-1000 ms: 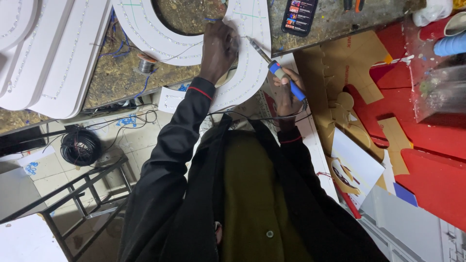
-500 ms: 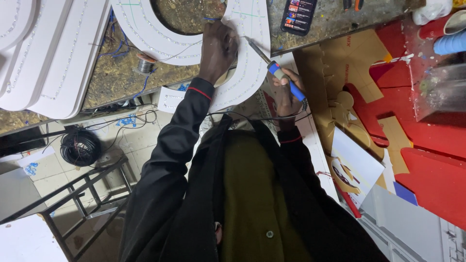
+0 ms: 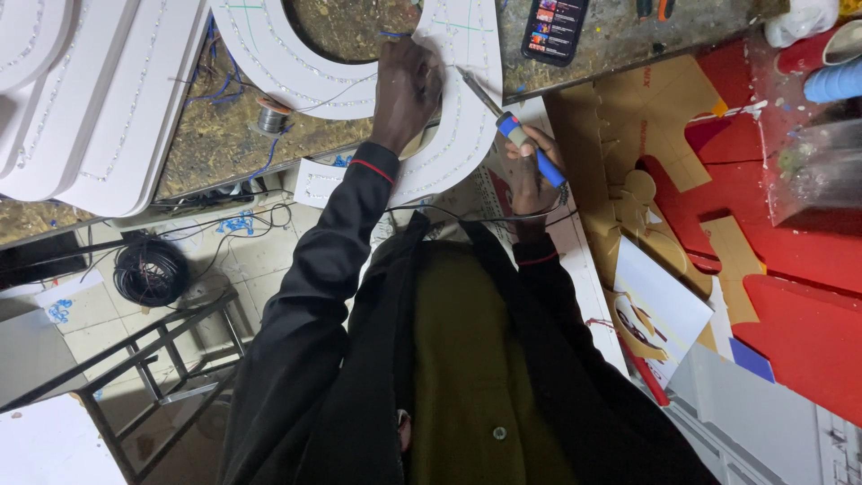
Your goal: Soldering electrical wires to LED strips attached to circular sign components using a soldering iron and solder wire.
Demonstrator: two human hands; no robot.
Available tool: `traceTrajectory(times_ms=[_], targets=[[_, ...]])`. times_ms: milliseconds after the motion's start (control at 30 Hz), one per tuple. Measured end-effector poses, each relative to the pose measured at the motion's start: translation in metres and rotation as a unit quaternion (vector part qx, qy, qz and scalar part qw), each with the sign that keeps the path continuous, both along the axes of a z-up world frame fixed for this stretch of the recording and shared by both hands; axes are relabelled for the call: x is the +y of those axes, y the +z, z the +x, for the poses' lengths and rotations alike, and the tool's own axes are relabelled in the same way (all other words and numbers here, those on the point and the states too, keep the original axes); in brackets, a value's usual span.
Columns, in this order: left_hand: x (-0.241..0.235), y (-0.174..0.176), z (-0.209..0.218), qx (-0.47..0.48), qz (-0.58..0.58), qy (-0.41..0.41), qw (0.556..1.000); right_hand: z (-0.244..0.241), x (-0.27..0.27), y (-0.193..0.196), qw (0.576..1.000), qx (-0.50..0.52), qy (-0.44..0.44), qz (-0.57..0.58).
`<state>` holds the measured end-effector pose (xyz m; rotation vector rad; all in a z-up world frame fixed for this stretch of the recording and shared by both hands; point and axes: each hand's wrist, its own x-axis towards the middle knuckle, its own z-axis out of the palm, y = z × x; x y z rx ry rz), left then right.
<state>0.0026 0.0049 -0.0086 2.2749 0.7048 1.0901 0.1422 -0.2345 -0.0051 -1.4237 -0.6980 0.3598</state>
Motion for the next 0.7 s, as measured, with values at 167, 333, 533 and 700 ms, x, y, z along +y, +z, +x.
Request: traceTrajectory(times_ms=[167, 333, 533, 700], targets=[[-0.001, 0.003, 0.002, 0.002, 0.004, 0.007, 1.000, -0.002, 0.001, 0.006, 1.000, 0.002, -0.005, -0.006], [0.000, 0.006, 0.002, 0.001, 0.017, 0.004, 1.000, -0.006, 0.001, 0.012, 1.000, 0.012, -0.014, -0.005], [0.001, 0.005, 0.002, -0.003, 0.029, 0.007, 1.000, -0.005, 0.001, 0.007, 1.000, 0.004, -0.001, 0.000], [-0.001, 0.021, -0.010, -0.052, -0.010, -0.027, 0.998, -0.005, 0.009, 0.000, 0.998, 0.018, -0.049, 0.031]])
